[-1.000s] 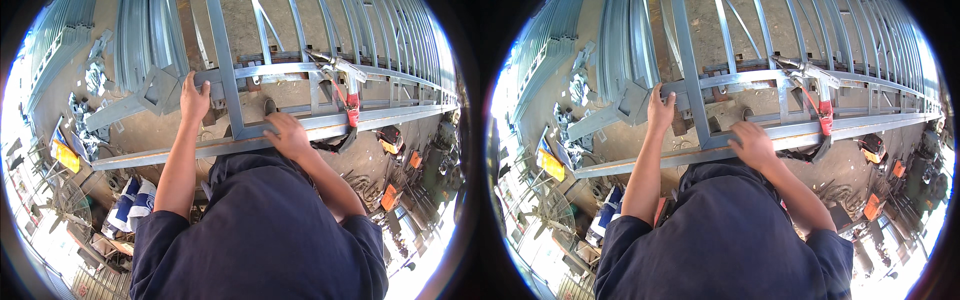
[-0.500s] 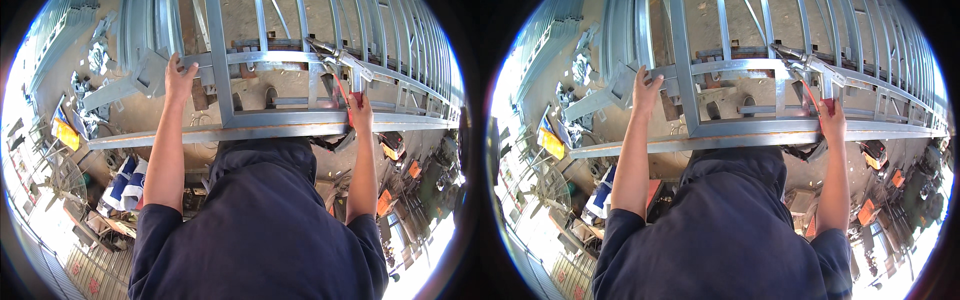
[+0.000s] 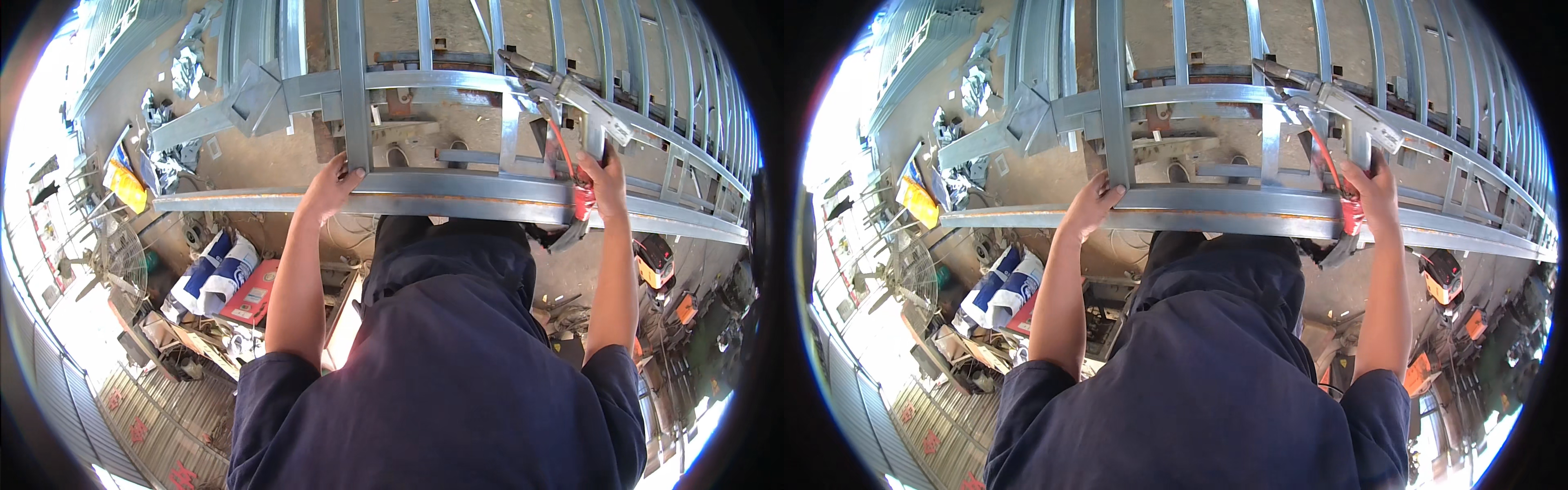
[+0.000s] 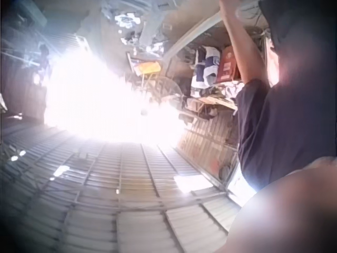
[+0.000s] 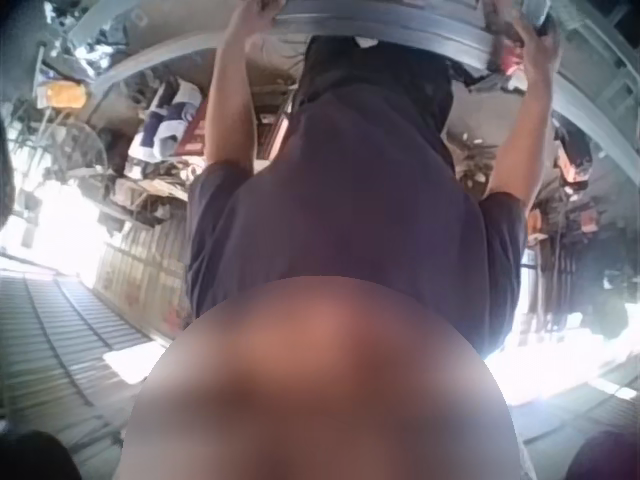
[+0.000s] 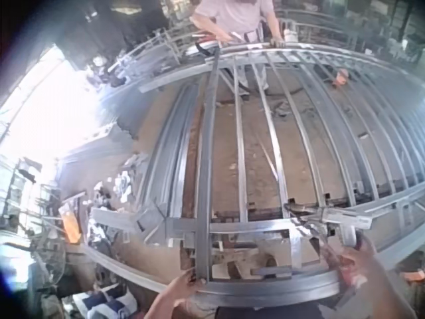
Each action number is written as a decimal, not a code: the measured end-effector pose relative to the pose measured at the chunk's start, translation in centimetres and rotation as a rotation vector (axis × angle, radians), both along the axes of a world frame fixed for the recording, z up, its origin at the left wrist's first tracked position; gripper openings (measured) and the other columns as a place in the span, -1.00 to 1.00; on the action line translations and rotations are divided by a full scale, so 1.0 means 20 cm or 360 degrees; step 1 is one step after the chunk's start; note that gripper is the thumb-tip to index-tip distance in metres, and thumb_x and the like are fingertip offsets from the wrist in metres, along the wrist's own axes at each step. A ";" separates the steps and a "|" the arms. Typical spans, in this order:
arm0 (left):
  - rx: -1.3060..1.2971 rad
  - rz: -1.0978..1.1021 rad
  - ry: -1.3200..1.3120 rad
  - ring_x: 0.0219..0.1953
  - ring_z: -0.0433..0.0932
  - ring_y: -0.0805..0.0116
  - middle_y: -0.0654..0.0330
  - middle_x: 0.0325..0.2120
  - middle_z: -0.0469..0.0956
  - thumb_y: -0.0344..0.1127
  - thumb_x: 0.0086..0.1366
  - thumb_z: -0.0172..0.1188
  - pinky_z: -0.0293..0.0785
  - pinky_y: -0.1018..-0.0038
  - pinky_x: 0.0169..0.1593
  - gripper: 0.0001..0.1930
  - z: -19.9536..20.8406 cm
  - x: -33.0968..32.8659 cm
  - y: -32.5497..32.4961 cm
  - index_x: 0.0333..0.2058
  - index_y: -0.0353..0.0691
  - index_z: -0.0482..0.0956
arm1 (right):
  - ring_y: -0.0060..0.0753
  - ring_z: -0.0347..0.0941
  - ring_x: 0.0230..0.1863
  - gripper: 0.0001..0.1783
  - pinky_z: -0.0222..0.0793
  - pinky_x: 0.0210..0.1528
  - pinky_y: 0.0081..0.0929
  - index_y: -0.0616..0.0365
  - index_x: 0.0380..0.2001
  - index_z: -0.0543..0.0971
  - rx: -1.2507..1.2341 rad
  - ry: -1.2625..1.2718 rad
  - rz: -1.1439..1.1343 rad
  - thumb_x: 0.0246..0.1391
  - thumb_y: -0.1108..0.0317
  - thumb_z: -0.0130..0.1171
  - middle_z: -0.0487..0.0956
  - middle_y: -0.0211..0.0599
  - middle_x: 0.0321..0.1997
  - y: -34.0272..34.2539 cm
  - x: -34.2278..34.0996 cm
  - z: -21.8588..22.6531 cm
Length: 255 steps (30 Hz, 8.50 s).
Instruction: The person positions metal bars onto a large metal frame and welds them in place using a handheld welding gun. The person repeatedly aligns and welds multiple bars along the frame, then adjusts the welding machine settings before continuing.
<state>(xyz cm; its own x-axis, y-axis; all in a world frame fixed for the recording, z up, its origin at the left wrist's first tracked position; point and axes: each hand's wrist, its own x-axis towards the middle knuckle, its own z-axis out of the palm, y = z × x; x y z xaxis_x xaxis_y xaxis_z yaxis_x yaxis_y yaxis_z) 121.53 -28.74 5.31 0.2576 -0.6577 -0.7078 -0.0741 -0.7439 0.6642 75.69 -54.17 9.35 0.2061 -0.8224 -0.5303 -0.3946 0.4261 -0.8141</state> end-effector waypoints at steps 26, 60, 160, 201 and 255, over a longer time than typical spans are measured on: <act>-0.1050 -0.0577 0.0326 0.15 0.57 -0.04 -0.05 0.05 0.60 -0.19 0.01 0.62 0.46 0.19 0.24 -0.20 0.08 -0.92 0.59 0.22 -0.20 0.45 | -0.51 0.61 -0.21 -0.54 0.53 -0.18 -0.50 0.25 0.04 0.62 -0.0670 -0.0972 0.0332 0.09 0.33 0.49 0.68 -0.25 -0.04 0.95 1.06 1.17; -0.1192 0.0239 0.0491 -0.22 0.59 -0.04 0.00 -0.30 0.57 -0.10 0.11 0.42 0.50 0.20 -0.12 -0.59 0.95 -1.26 0.44 -0.34 -0.37 0.53 | -0.21 0.59 -0.32 -0.49 0.58 -0.19 -0.06 0.30 -0.01 0.44 0.1380 -0.0857 0.0151 0.43 -0.03 0.03 0.59 -0.14 -0.22 -0.20 0.98 0.63; -0.0697 0.1106 0.0579 -0.05 0.64 -0.05 -0.11 -0.12 0.64 0.16 -0.02 0.44 0.50 0.22 0.08 -0.27 1.21 -1.66 0.29 -0.13 -0.49 0.66 | -0.28 0.59 -0.42 -0.48 0.59 -0.39 -0.22 0.25 0.08 0.43 0.2009 -0.0619 0.0248 0.44 -0.05 -0.05 0.63 -0.20 -0.34 0.02 1.21 0.27; -0.1200 0.0669 0.0219 -0.21 0.57 -0.06 -0.08 -0.26 0.59 0.26 0.11 0.32 0.45 0.19 -0.12 -0.34 1.06 -1.63 0.38 -0.32 -0.40 0.62 | -0.32 0.57 -0.40 -0.44 0.49 -0.37 -0.19 0.28 0.04 0.43 0.2013 -0.0596 0.0142 0.46 -0.09 -0.10 0.61 -0.16 -0.28 0.04 1.18 0.37; -0.0684 -0.0693 0.0428 0.32 0.47 0.09 -0.05 0.25 0.50 -0.17 0.26 0.47 0.36 0.24 0.38 -0.17 0.67 -0.10 0.95 0.40 -0.35 0.29 | -0.55 0.55 -0.24 -0.64 0.52 -0.15 -0.50 0.23 0.16 0.54 -0.0618 -0.0599 0.0139 0.47 0.23 0.15 0.61 -0.30 0.02 1.41 1.33 0.70</act>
